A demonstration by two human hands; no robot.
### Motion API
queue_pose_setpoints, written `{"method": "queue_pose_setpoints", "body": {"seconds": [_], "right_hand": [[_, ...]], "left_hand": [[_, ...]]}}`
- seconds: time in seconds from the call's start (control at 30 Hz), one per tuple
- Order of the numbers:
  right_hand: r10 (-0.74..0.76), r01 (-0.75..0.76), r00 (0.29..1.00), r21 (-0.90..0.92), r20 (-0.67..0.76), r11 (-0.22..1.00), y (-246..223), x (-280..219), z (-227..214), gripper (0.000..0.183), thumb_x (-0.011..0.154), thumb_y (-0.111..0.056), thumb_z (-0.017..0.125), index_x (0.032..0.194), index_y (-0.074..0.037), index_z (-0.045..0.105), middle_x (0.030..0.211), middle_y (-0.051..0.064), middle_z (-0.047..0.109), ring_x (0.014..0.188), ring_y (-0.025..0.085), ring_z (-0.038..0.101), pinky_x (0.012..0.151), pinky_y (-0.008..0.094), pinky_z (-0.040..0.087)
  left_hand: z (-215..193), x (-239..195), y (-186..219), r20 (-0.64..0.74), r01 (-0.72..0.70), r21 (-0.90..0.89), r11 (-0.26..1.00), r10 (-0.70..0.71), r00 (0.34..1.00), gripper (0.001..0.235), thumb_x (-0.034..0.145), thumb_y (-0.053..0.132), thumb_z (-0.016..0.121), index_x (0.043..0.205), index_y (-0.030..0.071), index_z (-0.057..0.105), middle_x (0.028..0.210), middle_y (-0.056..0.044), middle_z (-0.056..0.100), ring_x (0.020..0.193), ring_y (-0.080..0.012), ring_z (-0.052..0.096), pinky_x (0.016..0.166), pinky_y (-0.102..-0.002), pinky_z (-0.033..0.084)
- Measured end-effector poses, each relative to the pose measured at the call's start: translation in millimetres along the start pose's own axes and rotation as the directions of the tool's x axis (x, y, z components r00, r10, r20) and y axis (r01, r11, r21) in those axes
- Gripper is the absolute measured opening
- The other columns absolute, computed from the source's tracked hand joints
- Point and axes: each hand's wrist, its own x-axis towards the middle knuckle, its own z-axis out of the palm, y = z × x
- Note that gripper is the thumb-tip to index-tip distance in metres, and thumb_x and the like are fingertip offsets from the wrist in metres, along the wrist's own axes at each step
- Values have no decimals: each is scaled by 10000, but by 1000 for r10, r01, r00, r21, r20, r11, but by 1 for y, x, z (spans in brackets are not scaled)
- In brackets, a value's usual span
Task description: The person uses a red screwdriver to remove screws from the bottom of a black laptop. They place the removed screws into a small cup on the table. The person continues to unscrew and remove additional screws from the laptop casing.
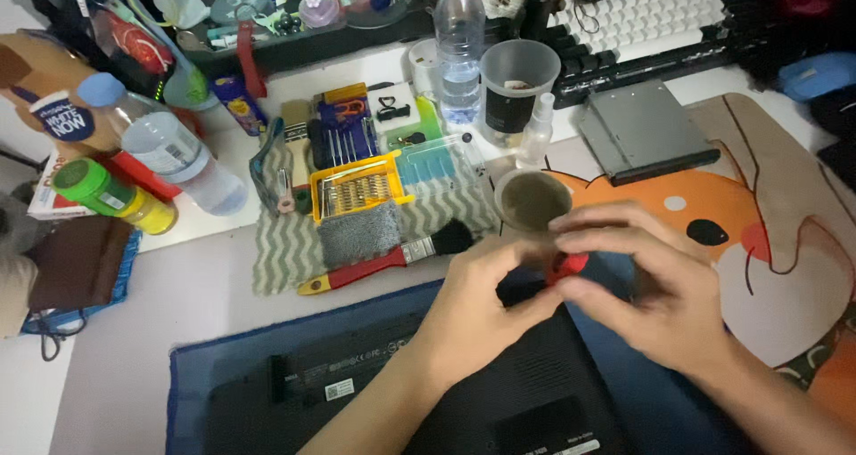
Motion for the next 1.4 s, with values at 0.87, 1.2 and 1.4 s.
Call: {"method": "queue_pose_setpoints", "body": {"seconds": [0.87, 1.2, 1.4], "right_hand": [[56, -44, 996, 150, -72, 988, 10, -11, 10, 288, 976, -107, 859, 1254, -44, 821, 1214, 150, 736, 1099, 252, 734, 998, 339, 619], [81, -68, 992, 133, -93, 989, 21, -18, 13, 303, 929, -65, 921, 1219, -51, 832, 1151, 133, 720, 1041, 229, 711, 990, 326, 562], [110, -108, 994, 186, -2, 977, -6, -5, 8, 310, 1157, -120, 575, 1372, 35, 737, 1460, 264, 777, 999, 275, 864, 1038, 385, 712]], "left_hand": [[3, -3, -7, 33, 131, 14, 991, -132, 991, 189, 998, 207, 842, 1141, 104, 771, 1053, -47, 845, 963, -185, 806, 898, -325, 640], [4, -5, -16, 56, 62, 111, 992, -68, 996, 151, 1015, 221, 828, 1130, 125, 806, 1116, -62, 866, 996, -236, 819, 911, -359, 617], [-3, -3, -5, 70, 182, 63, 981, -187, 980, 154, 994, 231, 847, 1091, 113, 828, 1067, -33, 866, 980, -213, 833, 909, -335, 633]]}}
